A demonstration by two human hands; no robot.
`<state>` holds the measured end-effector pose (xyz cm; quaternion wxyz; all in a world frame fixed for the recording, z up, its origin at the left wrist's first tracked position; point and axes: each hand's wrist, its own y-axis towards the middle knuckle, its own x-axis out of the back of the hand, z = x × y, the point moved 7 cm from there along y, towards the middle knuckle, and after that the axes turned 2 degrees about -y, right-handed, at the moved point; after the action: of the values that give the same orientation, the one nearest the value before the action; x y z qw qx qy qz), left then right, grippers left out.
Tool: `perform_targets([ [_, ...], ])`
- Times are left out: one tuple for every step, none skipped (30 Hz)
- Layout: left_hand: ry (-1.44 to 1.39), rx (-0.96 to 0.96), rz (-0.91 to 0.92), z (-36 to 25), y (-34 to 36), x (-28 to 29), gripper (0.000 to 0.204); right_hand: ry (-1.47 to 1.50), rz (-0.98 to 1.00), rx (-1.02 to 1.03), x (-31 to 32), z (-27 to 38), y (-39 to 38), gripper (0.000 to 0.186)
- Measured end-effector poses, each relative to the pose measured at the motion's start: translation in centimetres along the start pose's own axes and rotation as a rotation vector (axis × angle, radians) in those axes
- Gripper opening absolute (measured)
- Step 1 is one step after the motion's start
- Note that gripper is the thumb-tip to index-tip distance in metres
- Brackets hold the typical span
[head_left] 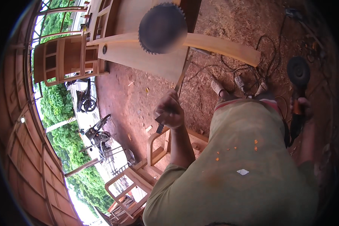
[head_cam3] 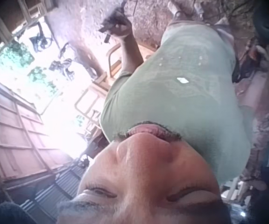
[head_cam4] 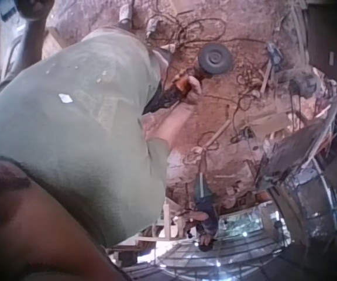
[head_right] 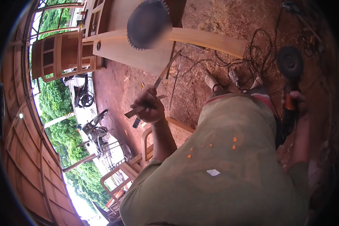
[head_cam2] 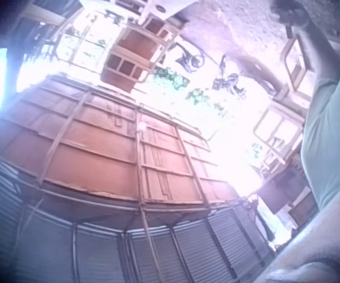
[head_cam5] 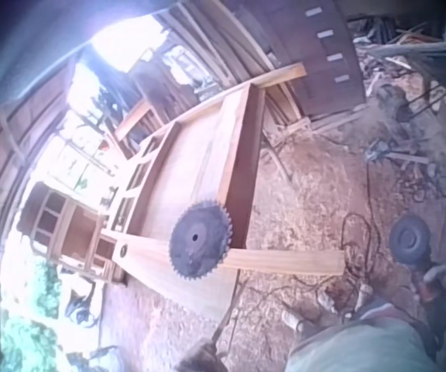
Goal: The person sharpens the edge of a curved metal strip using an angle grinder, holding the strip by hand against a wooden support and moving the grinder along its length to create sparks.
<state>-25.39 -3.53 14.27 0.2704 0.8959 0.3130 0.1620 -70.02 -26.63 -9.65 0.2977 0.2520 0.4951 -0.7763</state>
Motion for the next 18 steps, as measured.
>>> perform_targets([
  [-0.019,-0.004,-0.031,0.0,-0.1,0.0,0.055,0.012,-0.014,-0.021,-0.1,-0.4,-0.2,0.043],
  [-0.037,-0.008,-0.063,0.0,-0.1,0.1,0.056,0.019,-0.019,-0.022,0.2,-0.5,-0.3,0.043],
  [-0.038,-0.003,-0.056,0.1,0.0,0.0,0.056,0.007,-0.027,0.000,0.8,-0.4,-0.2,0.044],
  [-0.072,0.001,-0.071,0.1,0.0,0.1,0.056,-0.006,-0.033,0.019,0.9,-0.3,0.0,0.044],
  [-0.107,0.005,-0.087,0.1,0.1,0.1,0.057,0.000,-0.035,0.014,0.9,-0.4,-0.1,0.044],
  [-0.105,0.011,-0.083,0.0,0.1,-0.1,0.057,0.007,-0.069,0.019,1.1,-0.2,-0.2,0.045],
  [-0.115,0.026,-0.095,0.0,0.2,-0.1,0.056,0.014,-0.102,0.026,0.9,0.1,-0.4,0.045],
  [-0.127,0.041,-0.107,0.0,0.2,-0.1,0.056,0.017,-0.103,0.024,0.6,0.3,-0.5,0.045],
  [-0.129,0.043,-0.105,0.1,0.3,-0.2,0.056,-0.021,-0.057,0.028,0.0,0.7,-0.7,0.045],
  [-0.161,0.035,-0.118,0.2,0.4,-0.2,0.056,-0.060,-0.017,0.036,-0.5,1.0,-1.0,0.044],
  [-0.197,0.025,-0.131,0.4,0.6,-0.2,0.055,-0.060,-0.028,0.044,0.3,1.1,-1.3,0.044],
  [-0.215,0.026,-0.129,0.6,0.8,-0.3,0.055,-0.082,-0.076,-0.040,1.8,0.5,-1.5,0.044],
  [-0.079,0.031,-0.149,0.8,0.5,-0.6,0.056,-0.115,-0.144,-0.127,2.2,0.7,-2.4,0.044],
  [0.052,0.037,-0.167,1.1,0.3,-0.9,0.058,-0.103,-0.152,-0.142,1.8,0.4,-2.6,0.044],
  [0.010,0.055,-0.191,1.2,0.1,-1.6,0.058,-0.103,-0.167,-0.162,-0.7,0.5,-2.4,0.044],
  [0.028,0.138,-0.093,1.7,0.2,-3.1,0.057,-0.127,-0.117,-0.092,-2.3,0.9,-2.0,0.045],
  [0.043,0.217,0.011,2.4,0.1,-4.5,0.057,-0.154,-0.066,-0.025,-3.5,1.0,-1.6,0.046],
  [0.188,0.373,0.051,3.6,-0.5,-5.4,0.050,-0.115,-0.040,-0.007,-3.8,0.9,-1.3,0.047],
])
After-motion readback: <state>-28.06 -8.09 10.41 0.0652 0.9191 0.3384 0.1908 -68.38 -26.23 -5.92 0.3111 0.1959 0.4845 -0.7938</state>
